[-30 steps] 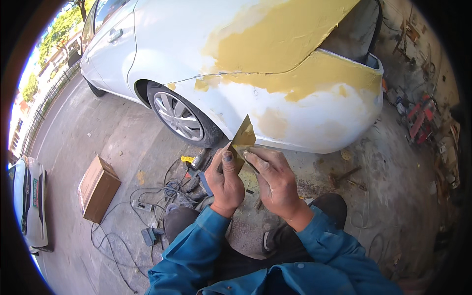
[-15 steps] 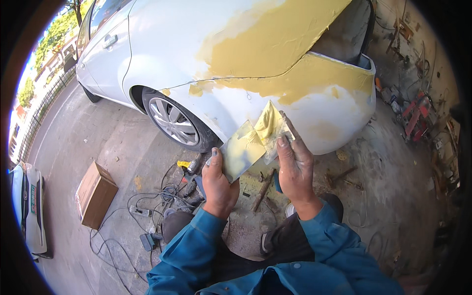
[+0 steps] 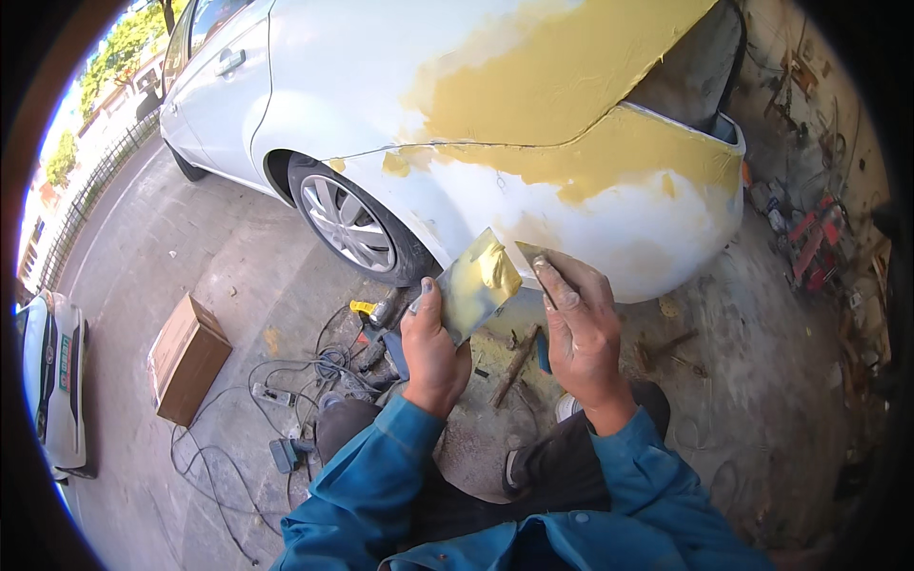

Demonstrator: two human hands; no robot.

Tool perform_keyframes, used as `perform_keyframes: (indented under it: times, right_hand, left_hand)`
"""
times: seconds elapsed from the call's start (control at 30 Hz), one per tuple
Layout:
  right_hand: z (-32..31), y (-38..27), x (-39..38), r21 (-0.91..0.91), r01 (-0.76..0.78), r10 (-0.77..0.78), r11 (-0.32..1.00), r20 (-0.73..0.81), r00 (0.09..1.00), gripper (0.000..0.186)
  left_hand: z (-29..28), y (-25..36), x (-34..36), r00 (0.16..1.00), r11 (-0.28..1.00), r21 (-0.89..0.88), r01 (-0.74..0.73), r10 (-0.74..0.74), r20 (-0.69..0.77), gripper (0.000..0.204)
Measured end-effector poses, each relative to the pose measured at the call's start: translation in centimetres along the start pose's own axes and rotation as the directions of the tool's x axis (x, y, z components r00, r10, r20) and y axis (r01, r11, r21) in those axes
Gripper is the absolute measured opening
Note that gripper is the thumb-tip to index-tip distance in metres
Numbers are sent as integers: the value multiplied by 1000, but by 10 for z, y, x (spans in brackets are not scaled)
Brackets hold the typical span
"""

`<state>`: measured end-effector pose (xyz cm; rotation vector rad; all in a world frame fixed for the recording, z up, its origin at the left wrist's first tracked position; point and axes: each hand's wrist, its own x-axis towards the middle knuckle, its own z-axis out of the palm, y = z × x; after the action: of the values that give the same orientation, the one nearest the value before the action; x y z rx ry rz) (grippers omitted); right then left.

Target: The person applies yellow body filler to the front bumper of a white car using a putty knife and a mixing board. They repeatedly scoop filler from a container, spread it onto the board, and smooth it onto the bumper surface.

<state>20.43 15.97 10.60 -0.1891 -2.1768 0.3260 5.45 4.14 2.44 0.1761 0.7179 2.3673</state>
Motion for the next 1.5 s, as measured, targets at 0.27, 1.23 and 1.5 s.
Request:
perform_keyframes:
  times: [0.27,1.23,1.5]
  right_hand:
    - [40,-26,-38,-86,98,-78,991,217,973,47]
    - [9,4,-30,461,-340,338,820,89,937,29]
    - [38,-17,5,600,-268,414,754,-116,903,37]
  left_hand:
    - [-12,7,8,966,924,280,-259,253,58,44]
    - [7,16,0,930,853,371,-366,350,114,44]
    - [8,2,-4,996,998,-6,66,-65,65,50]
